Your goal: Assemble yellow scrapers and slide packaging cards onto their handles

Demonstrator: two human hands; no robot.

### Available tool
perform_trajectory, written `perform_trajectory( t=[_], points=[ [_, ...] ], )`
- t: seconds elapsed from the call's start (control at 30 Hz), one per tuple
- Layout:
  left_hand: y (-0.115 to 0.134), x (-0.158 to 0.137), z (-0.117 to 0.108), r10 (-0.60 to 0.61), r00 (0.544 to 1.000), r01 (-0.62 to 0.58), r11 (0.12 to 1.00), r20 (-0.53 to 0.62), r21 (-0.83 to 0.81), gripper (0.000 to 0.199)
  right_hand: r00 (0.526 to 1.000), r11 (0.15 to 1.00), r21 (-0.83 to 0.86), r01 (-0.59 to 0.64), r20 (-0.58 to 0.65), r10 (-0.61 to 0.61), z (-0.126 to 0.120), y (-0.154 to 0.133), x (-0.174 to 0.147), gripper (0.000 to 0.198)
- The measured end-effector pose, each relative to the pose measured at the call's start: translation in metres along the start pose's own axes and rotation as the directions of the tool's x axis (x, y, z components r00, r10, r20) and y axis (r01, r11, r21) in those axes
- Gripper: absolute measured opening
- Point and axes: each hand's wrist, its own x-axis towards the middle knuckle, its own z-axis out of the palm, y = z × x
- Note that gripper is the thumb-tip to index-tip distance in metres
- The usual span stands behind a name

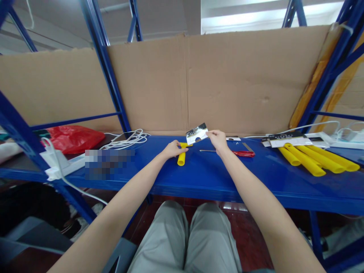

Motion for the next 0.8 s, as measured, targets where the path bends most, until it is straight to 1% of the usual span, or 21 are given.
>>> perform_trajectory(
  t=[0.07,0.13,0.23,0.3,0.37,0.43,0.53,0.6,0.67,0.73,0.8],
  points=[
    [0.001,-0.001,-0.001,0.0,1.0,0.001,0.999,0.019,-0.055,0.049,0.999,1.0,0.007,-0.008,0.045,0.008,0.002,0.0,-0.002,0.013],
    [0.002,-0.003,-0.001,-0.007,1.0,0.009,0.996,0.022,-0.087,0.047,0.998,1.0,0.007,-0.004,0.06,0.004,0.004,0.0,-0.003,0.014],
    [0.005,-0.006,-0.002,-0.05,0.999,0.052,0.993,0.02,-0.103,0.043,0.999,1.0,0.002,0.027,0.041,-0.027,0.004,-0.001,-0.004,0.013],
    [0.006,-0.007,-0.002,-0.074,0.997,0.075,0.988,0.008,-0.133,0.044,0.998,0.999,0.007,0.05,0.031,-0.051,0.004,-0.002,-0.003,0.013],
    [0.006,-0.006,-0.002,-0.09,0.996,0.09,0.978,0.01,-0.19,0.045,0.998,0.998,0.015,0.061,0.026,-0.062,0.002,-0.002,-0.003,0.013],
    [0.004,-0.003,-0.001,-0.108,0.993,0.114,0.96,0.037,-0.256,0.038,0.998,0.998,0.019,0.06,0.014,-0.06,0.002,-0.004,-0.003,0.013],
    [0.0,0.003,0.001,-0.148,0.984,0.176,0.908,0.101,-0.38,0.023,0.999,0.999,0.027,0.048,-0.01,-0.047,0.002,-0.007,-0.005,0.01],
    [-0.001,0.007,0.002,-0.17,0.974,0.223,0.85,0.153,-0.477,0.023,0.999,0.999,0.031,0.043,-0.014,-0.043,0.003,-0.009,-0.007,0.009],
    [-0.002,0.009,0.002,-0.18,0.968,0.247,0.808,0.175,-0.535,0.025,0.999,0.999,0.034,0.037,-0.009,-0.037,0.003,-0.012,-0.008,0.008],
    [-0.001,0.01,0.002,-0.19,0.971,0.239,0.78,0.146,-0.578,0.03,1.0,0.999,0.047,0.02,-0.004,-0.019,0.003,-0.013,-0.009,0.008],
    [0.0,0.01,0.0,-0.21,0.975,0.212,0.759,0.077,-0.616,0.036,1.0,0.997,0.081,-0.006,0.0,0.006,0.003,-0.015,-0.01,0.009]
  ],
)
